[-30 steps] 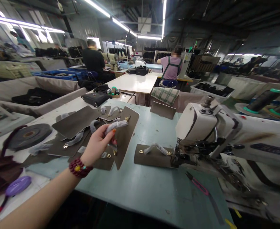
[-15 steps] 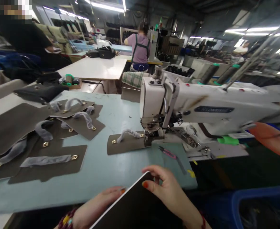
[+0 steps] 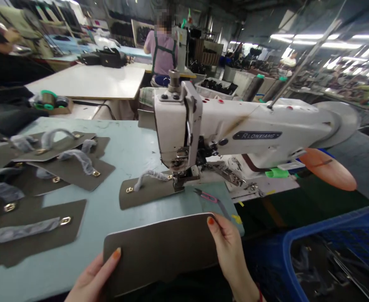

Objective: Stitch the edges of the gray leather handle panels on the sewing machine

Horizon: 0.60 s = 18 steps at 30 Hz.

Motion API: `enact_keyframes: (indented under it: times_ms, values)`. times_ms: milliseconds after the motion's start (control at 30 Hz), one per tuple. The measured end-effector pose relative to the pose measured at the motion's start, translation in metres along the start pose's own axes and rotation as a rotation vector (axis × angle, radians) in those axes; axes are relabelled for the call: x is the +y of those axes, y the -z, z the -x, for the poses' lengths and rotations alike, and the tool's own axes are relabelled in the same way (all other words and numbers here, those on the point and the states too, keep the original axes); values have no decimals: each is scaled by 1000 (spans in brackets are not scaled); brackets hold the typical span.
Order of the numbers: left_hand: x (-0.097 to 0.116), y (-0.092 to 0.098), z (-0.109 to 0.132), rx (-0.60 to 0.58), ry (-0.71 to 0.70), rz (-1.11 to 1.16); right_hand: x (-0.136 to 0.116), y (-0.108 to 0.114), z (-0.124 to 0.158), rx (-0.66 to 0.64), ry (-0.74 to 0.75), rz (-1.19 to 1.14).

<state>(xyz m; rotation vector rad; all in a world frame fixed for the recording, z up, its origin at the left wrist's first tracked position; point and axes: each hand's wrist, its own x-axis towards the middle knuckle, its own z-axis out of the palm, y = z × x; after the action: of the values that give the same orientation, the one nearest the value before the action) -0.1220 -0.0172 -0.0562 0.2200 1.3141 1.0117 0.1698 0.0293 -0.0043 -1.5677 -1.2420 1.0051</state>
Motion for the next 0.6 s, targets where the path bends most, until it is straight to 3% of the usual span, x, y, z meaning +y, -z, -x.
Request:
enact_keyframes:
  times_ms: [67, 167, 333, 433, 500, 600]
  values:
    - [12, -11, 9, -13, -72, -57, 10, -6, 0, -1, -58, -32]
    - [29, -19, 22, -26, -304, -304, 32, -16, -2, -9, -150, -89]
    - [53, -9, 50, 117, -725, -713, 64, -45, -8, -76, -129, -174]
    - [64, -6, 68, 168, -1031, -864, 54, -65, 3, -218, -109, -253]
    - [65, -9, 70, 128, -1163, -946, 35, -75, 18, -367, -96, -356]
    - [47, -21, 52, 22, -1115, -1043, 6, -90, 38, -561, -64, -529]
